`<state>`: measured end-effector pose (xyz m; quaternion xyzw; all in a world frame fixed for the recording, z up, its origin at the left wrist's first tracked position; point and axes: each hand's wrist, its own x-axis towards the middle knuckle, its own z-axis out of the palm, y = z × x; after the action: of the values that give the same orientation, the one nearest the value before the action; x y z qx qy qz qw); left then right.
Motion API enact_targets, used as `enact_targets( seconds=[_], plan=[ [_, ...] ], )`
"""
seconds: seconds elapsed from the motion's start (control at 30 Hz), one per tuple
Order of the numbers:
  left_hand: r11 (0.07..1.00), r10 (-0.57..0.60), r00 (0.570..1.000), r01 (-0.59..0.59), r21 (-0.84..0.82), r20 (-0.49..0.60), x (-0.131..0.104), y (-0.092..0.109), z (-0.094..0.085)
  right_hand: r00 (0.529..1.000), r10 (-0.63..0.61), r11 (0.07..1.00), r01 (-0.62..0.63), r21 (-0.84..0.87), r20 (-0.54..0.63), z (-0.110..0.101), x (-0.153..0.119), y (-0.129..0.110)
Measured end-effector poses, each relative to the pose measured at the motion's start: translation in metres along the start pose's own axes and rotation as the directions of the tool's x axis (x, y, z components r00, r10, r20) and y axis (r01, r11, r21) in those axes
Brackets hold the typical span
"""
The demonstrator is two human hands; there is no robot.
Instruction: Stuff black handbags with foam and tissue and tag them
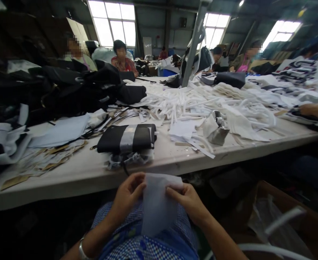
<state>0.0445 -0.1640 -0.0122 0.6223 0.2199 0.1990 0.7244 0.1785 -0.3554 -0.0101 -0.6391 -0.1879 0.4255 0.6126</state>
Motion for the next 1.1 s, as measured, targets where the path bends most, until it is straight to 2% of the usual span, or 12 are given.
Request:
enact_targets(
  seconds=[0.03,0.1,0.13,0.17,0.3,0.4,0.6,0.73,0.83,0.93,1.1],
  plan=[
    [1.0,-0.002,0.994,0.005,0.028,-0.111,-0.005,-0.005,-0.014,0.999,-0.022,0.999,0.02,-0.031,-0.034,0.001,0.001,0.004],
    [0.997,-0.005,0.946,0.029,0.069,-0.324,-0.012,-0.014,-0.037,0.996,-0.036,0.996,0.03,-0.081,-0.086,0.001,0.004,0.01],
    [0.996,-0.008,0.926,0.042,0.081,-0.378,-0.013,-0.016,-0.044,0.994,-0.039,0.995,0.029,-0.097,-0.101,0.001,0.005,0.012],
    [0.995,-0.018,0.921,0.056,0.086,-0.39,-0.012,-0.018,-0.049,0.993,-0.044,0.994,0.032,-0.109,-0.109,0.001,0.007,0.013],
    [0.992,-0.061,0.957,0.091,0.093,-0.283,-0.005,-0.018,-0.047,0.994,-0.061,0.991,0.05,-0.126,-0.087,0.003,0.015,0.014],
    [0.994,-0.056,0.962,0.08,0.08,-0.268,-0.005,-0.015,-0.043,0.997,-0.065,0.991,0.06,-0.121,-0.036,0.006,0.019,0.013],
    [0.986,-0.16,0.97,0.164,0.007,-0.182,-0.035,-0.012,-0.051,0.996,-0.062,0.998,0.064,-0.015,0.064,0.026,0.025,0.021],
    [0.984,-0.176,0.962,0.173,-0.033,-0.208,-0.053,-0.007,-0.048,0.987,-0.059,0.992,0.042,0.117,0.15,0.053,0.037,0.031],
    [0.976,-0.214,0.947,0.199,-0.086,-0.237,-0.058,-0.006,-0.045,0.986,-0.018,0.993,-0.002,0.12,0.168,0.076,0.047,0.035],
    [0.972,-0.215,0.937,0.179,-0.151,-0.275,-0.059,-0.01,-0.046,0.979,0.001,0.991,-0.028,0.129,0.202,0.094,0.054,0.037],
    [0.991,-0.135,0.937,0.126,-0.049,-0.323,-0.056,-0.019,-0.052,0.958,-0.017,0.985,-0.033,0.168,0.288,0.11,0.057,0.033]
  ],
)
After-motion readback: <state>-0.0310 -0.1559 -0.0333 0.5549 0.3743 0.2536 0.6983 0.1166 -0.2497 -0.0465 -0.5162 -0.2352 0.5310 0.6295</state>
